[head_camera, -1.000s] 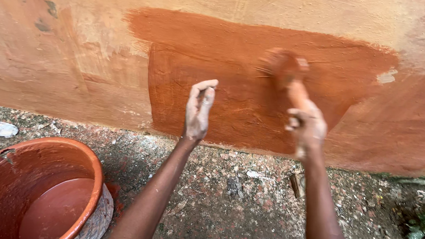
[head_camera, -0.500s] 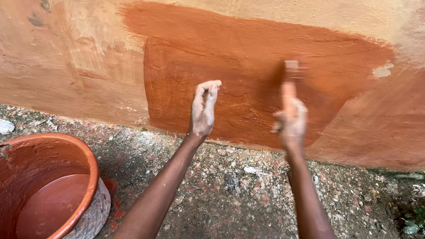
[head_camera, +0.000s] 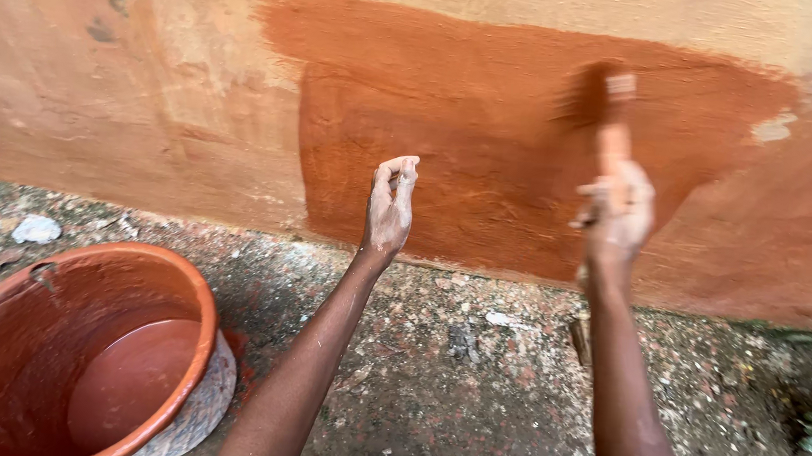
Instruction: The person paints a section of a wall using a brush dipped in reddish-brown paint from a bucket. The person repeatedly applies paint to the wall surface, occasionally dipping the brush to reload paint.
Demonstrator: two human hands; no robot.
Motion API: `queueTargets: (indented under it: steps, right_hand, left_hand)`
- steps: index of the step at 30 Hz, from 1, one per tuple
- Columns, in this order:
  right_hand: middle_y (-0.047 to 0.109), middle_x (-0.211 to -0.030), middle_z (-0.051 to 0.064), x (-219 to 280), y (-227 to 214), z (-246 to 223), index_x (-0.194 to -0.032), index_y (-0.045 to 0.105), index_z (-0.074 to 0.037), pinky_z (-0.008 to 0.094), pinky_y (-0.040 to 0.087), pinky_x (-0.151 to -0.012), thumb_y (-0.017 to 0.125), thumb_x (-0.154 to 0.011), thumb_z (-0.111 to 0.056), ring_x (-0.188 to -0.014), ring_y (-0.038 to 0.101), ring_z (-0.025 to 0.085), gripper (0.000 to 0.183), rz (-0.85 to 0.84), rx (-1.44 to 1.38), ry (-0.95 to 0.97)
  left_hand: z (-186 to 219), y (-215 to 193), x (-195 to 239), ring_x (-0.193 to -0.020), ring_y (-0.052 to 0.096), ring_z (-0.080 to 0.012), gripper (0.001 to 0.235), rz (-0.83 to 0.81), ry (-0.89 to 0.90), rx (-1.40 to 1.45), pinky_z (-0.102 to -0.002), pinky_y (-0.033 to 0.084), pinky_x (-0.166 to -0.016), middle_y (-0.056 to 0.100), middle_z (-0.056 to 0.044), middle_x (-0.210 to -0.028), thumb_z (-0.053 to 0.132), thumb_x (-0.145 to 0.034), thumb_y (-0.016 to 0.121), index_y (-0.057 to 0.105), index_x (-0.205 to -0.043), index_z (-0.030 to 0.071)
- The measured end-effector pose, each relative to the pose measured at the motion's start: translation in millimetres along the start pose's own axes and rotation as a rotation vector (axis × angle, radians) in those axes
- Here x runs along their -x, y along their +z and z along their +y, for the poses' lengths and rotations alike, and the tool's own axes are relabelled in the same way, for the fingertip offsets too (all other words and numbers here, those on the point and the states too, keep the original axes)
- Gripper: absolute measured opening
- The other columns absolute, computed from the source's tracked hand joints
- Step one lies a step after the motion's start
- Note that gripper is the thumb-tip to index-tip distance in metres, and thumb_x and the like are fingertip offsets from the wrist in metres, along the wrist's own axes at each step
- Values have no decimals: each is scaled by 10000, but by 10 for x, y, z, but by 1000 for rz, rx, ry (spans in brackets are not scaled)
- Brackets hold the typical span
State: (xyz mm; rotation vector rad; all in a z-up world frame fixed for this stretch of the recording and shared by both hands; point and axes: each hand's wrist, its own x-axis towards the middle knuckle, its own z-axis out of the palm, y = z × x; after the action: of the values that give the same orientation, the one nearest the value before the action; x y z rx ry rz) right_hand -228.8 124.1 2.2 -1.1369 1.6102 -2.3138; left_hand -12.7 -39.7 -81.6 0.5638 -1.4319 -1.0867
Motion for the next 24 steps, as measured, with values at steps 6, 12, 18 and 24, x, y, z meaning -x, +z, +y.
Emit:
queueTargets:
  steps: [6,12,18,24]
  right_hand:
    - [571,-1013,23,96,137,170,-1496,336,-79,232,448,-452,495,-1111,-467,-622,496,56,569,38,254,-134]
    - [569,-999,61,584,627,588,-1425,357,-69,281,524,-397,447,-972,-592,-556,564,106,698,-550,384,107]
    - [705,-949,147,538,614,584,-1408,568,-92,310,536,-457,526,-883,-609,-598,586,161,739,-680,405,299]
    - [656,-1131,144,306,331,110,-1514,460,-78,405,584,-704,455,-1059,-571,-890,645,181,671,-271,517,-132]
  left_hand:
    - [-532,-136,-65,-1101,609,-229,414,-4,-7,20,-410,502,-1009,623,-104,-1173,420,-1054,578,557,-1246,54]
    - [-726,229,145,-992,686,-219,691,-220,-500,-120,-428,545,-886,694,-109,-1075,629,-1022,407,405,-1373,34]
    - [-576,222,131,-992,654,-338,861,256,-783,-85,-501,587,-827,632,-257,-1150,671,-947,353,237,-1505,26]
    - [-799,-108,21,-1041,625,-263,756,233,-438,-29,-484,535,-925,602,-168,-1126,674,-1015,455,430,-1324,-15]
